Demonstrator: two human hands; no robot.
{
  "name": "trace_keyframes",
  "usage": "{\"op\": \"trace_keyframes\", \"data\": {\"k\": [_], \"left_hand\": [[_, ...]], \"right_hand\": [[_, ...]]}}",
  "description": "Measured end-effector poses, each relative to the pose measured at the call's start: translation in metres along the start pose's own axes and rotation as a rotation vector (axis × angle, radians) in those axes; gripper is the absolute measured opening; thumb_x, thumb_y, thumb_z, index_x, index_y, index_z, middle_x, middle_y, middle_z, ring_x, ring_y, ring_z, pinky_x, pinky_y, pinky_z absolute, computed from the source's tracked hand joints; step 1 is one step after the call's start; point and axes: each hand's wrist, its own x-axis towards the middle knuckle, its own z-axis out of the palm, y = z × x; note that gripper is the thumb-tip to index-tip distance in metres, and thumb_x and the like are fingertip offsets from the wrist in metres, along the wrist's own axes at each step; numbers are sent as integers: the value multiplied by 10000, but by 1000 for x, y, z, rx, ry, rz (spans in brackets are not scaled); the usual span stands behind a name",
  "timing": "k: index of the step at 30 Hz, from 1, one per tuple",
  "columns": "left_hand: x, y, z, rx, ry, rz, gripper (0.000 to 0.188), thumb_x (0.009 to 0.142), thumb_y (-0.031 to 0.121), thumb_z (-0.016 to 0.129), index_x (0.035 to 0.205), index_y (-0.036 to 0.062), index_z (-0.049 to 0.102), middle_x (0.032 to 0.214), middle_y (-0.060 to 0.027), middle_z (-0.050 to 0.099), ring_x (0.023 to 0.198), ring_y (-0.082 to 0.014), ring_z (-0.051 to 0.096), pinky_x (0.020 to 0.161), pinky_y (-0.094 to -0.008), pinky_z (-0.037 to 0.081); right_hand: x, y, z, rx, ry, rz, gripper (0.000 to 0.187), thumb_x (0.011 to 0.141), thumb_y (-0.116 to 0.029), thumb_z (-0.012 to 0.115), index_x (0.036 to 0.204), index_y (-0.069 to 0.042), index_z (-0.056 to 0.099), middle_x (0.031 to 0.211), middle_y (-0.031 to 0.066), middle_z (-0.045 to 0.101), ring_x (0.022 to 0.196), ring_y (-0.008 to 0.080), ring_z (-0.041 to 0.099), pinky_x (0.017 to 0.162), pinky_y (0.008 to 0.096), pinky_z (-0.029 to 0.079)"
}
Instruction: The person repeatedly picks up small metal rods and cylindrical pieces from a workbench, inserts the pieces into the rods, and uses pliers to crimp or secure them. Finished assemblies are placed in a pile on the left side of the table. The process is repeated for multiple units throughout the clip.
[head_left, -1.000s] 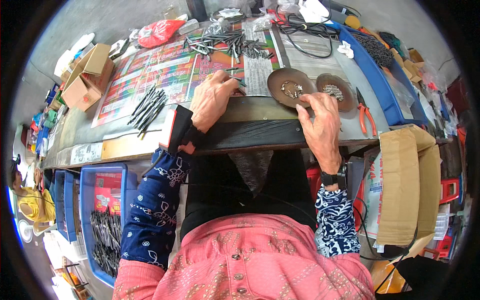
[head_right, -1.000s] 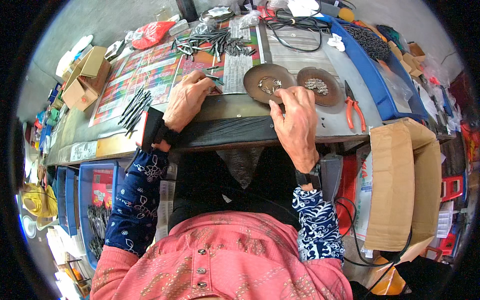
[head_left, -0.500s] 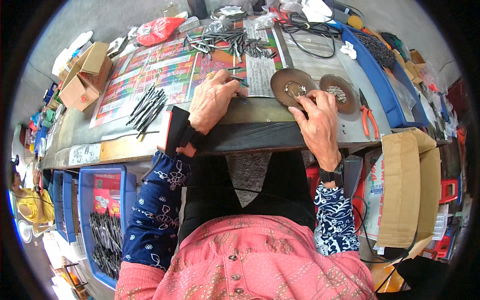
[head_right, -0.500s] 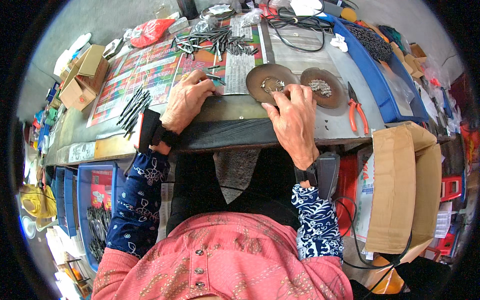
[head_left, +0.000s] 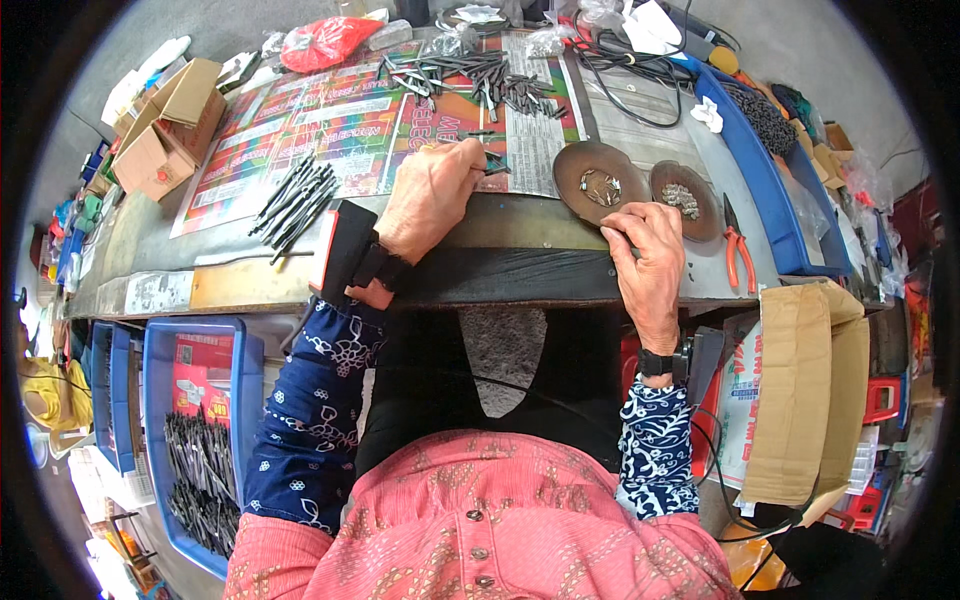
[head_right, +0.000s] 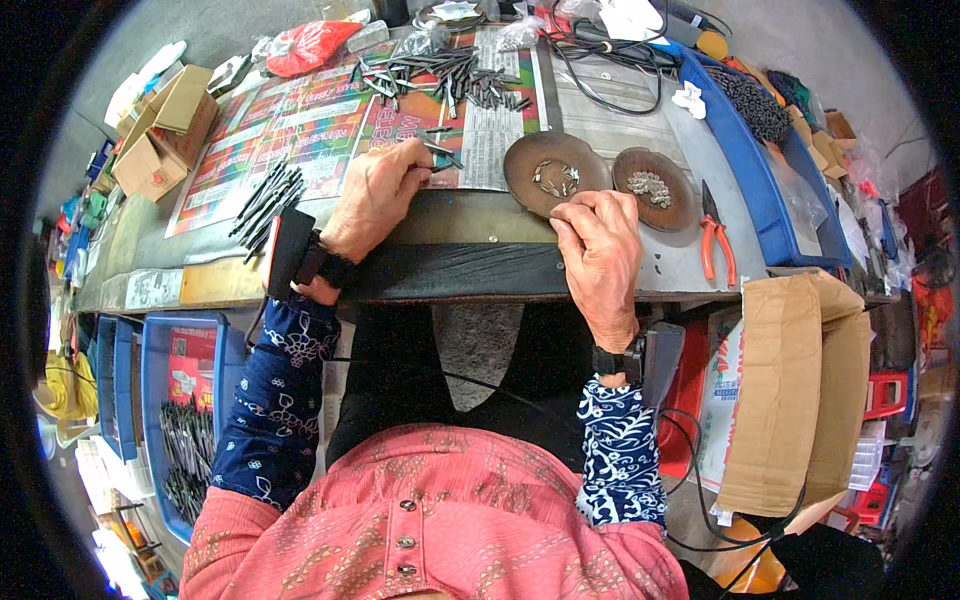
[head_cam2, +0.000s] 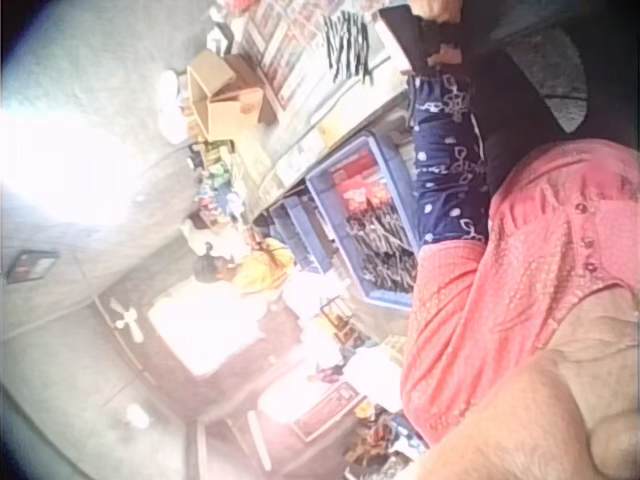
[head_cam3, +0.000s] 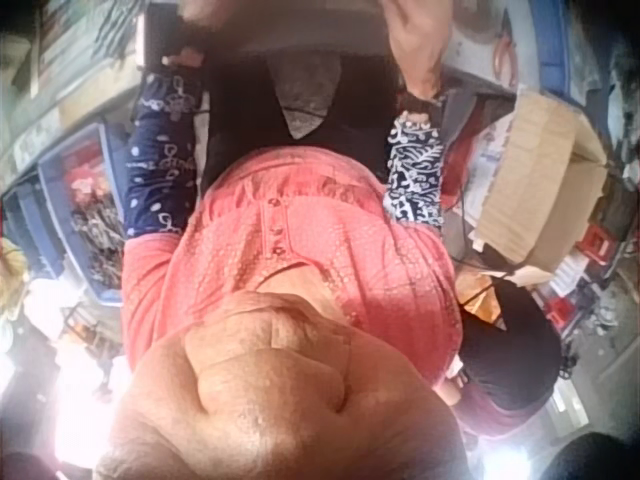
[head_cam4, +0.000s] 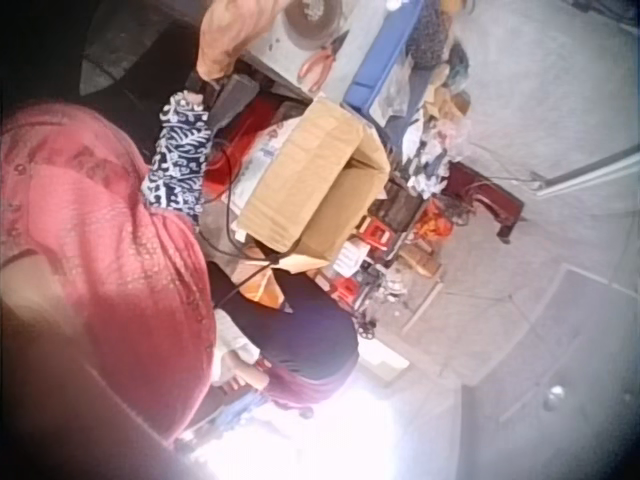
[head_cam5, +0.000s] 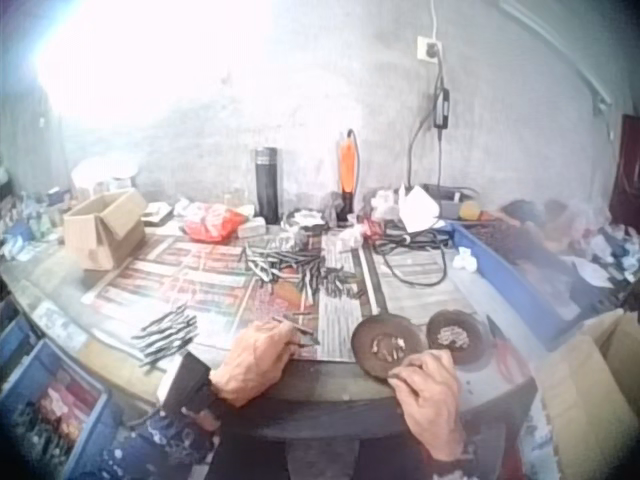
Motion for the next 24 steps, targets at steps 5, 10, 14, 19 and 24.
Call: {"op": "trace_keyframes", "data": {"k": [5,10,14,19,24], "left_hand": [[-1,2,-1,-79,9,-40,61,832,43,583,878,27,547,772,-185,625,785,-383,623,671,-438,485],[-1,11,-8,-174,79,-74,109,817,18,606,924,8,623,798,-170,653,753,-353,647,669,-373,513],[-4,26,-21,-230,78,-283,177,836,34,616,1006,19,662,740,-128,661,648,-239,660,604,-329,515],[-30,66,-31,-546,33,-425,149,864,25,599,998,-13,650,680,-46,630,534,-72,565,468,-227,442],[-60,109,-24,-1000,-67,-678,144,949,65,562,1050,-27,608,785,-37,632,574,-47,527,447,-171,393]], "right_hand": [[-2,1,1,36,8,17,123,735,-8,706,848,-36,669,872,71,619,897,269,550,781,368,457],[-4,2,0,73,57,26,126,725,16,702,834,-33,663,844,67,624,854,253,567,751,357,463],[-5,1,-3,136,110,26,130,720,41,700,820,-28,654,830,70,633,806,241,583,720,339,468],[-9,-15,-9,278,148,144,116,745,51,699,834,-9,656,830,69,658,744,179,599,656,285,470],[-18,-47,-11,588,78,327,94,787,73,687,864,24,664,852,41,672,732,77,591,648,209,469]]}}
